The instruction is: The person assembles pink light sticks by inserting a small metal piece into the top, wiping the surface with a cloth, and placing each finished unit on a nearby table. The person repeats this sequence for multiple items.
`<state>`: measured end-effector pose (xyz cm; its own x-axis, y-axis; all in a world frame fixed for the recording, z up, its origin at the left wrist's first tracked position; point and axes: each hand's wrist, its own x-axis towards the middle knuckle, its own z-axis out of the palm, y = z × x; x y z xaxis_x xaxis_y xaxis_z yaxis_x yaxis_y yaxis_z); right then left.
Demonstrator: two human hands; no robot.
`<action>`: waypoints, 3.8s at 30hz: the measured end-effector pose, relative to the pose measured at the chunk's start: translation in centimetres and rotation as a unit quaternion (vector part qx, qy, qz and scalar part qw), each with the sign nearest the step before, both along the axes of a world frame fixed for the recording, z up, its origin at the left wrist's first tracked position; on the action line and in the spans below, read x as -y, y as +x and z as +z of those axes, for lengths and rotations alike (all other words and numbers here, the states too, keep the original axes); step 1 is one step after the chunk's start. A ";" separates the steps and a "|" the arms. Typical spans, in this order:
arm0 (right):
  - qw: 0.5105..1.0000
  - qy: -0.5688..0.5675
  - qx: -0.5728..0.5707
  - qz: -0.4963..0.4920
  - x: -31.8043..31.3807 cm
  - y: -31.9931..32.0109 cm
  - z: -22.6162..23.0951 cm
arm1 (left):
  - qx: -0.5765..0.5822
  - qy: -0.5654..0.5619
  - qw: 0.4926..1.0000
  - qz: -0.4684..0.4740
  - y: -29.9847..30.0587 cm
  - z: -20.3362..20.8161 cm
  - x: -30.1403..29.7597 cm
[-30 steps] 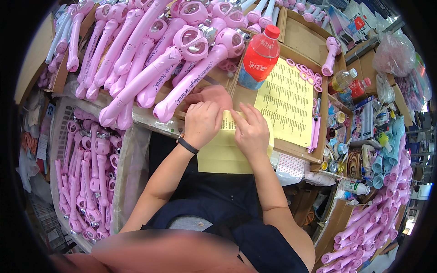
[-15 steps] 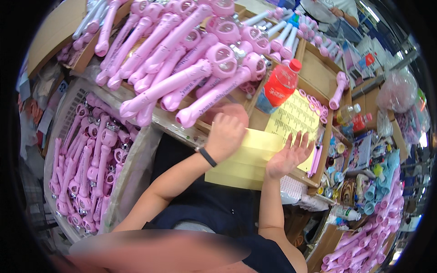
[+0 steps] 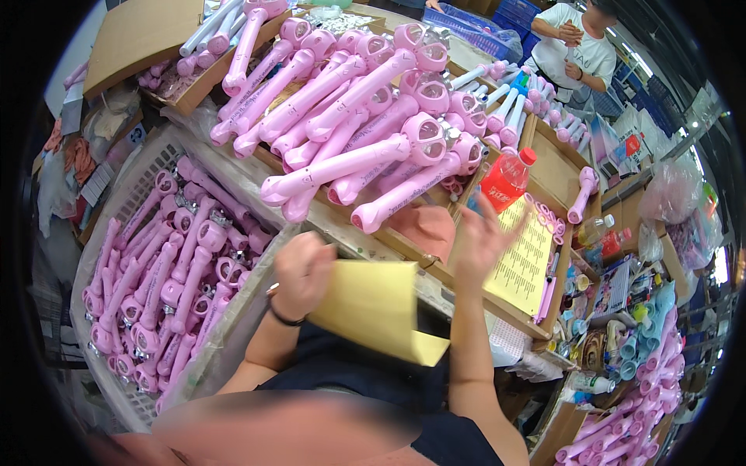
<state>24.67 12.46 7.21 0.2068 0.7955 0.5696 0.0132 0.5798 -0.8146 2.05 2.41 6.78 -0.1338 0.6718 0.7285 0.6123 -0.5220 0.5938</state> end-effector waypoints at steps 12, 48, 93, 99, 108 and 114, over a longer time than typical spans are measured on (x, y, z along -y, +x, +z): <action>0.852 -0.207 0.481 0.009 -7.2 -15.0 2.0 | 0.318 0.144 0.921 -0.171 -10.3 -5.7 9.2; 0.908 -0.183 -0.223 0.305 8.9 -1.0 2.7 | 0.498 0.042 0.747 -0.439 -2.7 -7.0 4.2; 0.956 -0.208 0.044 0.203 9.6 -3.8 1.6 | 0.452 0.043 0.723 -0.520 -3.0 -7.5 3.4; 0.958 -0.203 0.040 0.198 9.5 -3.8 1.5 | 0.483 0.066 0.731 -0.477 -2.5 -7.5 3.1; 0.954 -0.086 0.287 0.026 9.9 -4.3 1.3 | 0.473 0.038 0.751 -0.459 -2.5 -7.2 3.8; 0.932 0.062 0.341 -0.109 7.4 -2.2 2.6 | 0.488 0.006 0.757 -0.434 -3.8 -6.3 4.7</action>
<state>22.47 5.07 9.84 -0.0876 0.6959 0.7128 0.6322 0.5918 -0.5001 -1.76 -2.25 0.45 -0.1249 0.8093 0.5740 -0.6922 -0.4856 0.5339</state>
